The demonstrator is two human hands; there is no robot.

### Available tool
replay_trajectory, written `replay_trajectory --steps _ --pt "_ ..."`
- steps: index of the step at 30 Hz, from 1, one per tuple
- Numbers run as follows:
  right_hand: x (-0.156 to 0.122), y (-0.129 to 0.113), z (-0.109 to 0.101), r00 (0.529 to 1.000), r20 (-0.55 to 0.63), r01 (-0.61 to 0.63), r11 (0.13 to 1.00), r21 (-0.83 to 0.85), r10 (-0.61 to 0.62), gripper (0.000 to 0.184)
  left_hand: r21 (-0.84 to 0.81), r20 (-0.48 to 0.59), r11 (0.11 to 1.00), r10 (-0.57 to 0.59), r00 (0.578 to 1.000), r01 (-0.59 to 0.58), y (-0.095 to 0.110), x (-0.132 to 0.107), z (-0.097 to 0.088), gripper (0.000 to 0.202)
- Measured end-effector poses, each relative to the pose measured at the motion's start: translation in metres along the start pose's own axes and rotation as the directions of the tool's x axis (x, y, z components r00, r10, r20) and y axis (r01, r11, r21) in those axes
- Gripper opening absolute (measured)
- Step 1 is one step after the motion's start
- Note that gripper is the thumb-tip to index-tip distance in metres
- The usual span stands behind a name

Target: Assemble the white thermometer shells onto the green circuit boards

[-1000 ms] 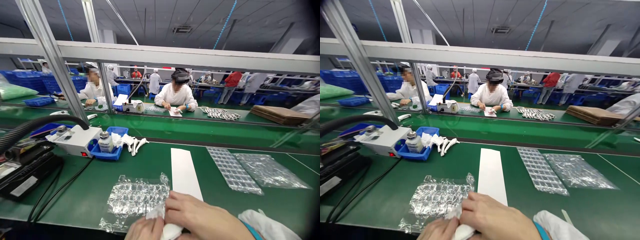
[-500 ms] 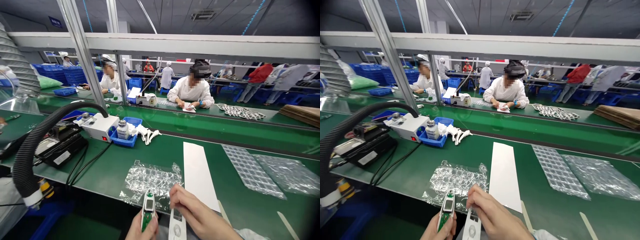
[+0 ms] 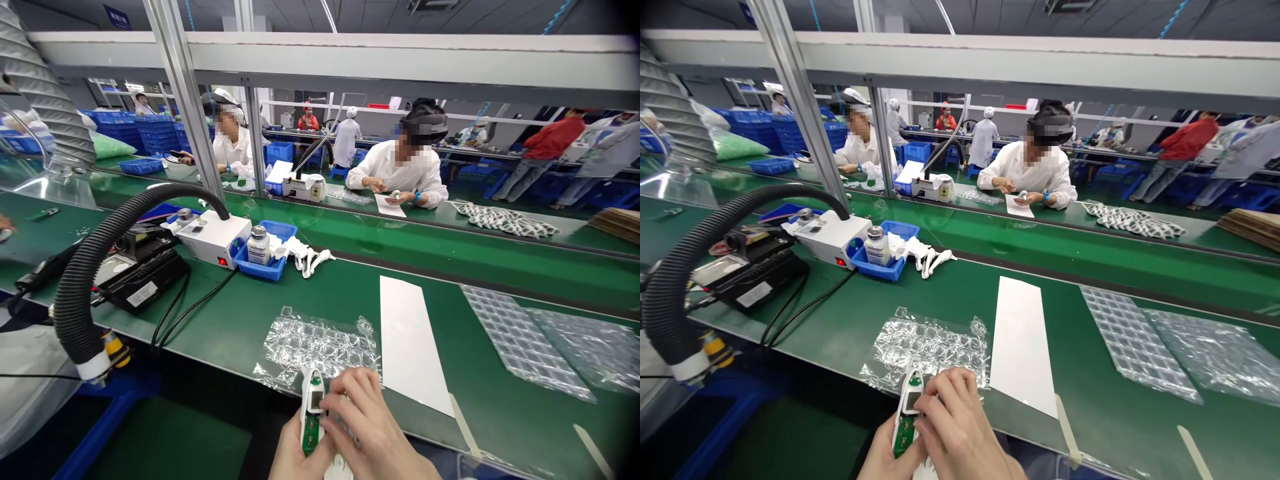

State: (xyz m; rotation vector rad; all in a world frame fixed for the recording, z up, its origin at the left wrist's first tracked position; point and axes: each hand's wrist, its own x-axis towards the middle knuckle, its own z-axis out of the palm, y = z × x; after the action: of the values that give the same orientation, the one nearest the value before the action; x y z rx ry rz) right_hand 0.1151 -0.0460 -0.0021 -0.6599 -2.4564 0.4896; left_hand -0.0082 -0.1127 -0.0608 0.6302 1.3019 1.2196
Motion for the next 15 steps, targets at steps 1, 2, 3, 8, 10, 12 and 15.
replay_trajectory --steps 1,2,3,8,10,12,15 --pt "0.001 -0.002 0.002 1.000 -0.003 0.010 1.000 -0.020 -0.010 0.010 0.037 0.005 0.999 0.030 1.000 -0.030 0.001 0.000 0.001 0.048" --pt "0.003 -0.003 0.004 1.000 -0.009 0.012 0.999 -0.037 -0.012 0.009 0.069 0.001 0.996 0.053 0.999 -0.053 0.002 0.000 0.001 0.046" --pt "0.004 -0.004 0.005 1.000 -0.015 0.011 0.999 -0.050 -0.011 0.010 0.094 -0.007 0.993 0.073 0.997 -0.072 0.003 0.000 0.001 0.044" --pt "0.008 -0.011 0.008 1.000 0.004 0.004 1.000 -0.003 -0.004 0.014 0.186 -0.023 0.971 0.156 0.987 -0.149 0.003 -0.002 -0.001 0.044" --pt "0.008 -0.013 0.004 1.000 0.019 -0.024 0.997 0.079 0.023 0.016 0.204 -0.016 0.965 0.173 0.985 -0.166 -0.001 -0.002 -0.005 0.044" --pt "0.009 -0.008 -0.004 0.993 -0.011 -0.110 0.974 0.199 0.114 0.016 0.197 -0.022 0.971 0.143 0.989 -0.136 -0.007 -0.002 -0.010 0.044" --pt "0.014 0.025 -0.021 0.929 -0.188 -0.265 0.929 0.260 0.318 0.016 0.117 -0.079 0.993 -0.013 0.997 0.023 -0.018 -0.001 -0.021 0.051"
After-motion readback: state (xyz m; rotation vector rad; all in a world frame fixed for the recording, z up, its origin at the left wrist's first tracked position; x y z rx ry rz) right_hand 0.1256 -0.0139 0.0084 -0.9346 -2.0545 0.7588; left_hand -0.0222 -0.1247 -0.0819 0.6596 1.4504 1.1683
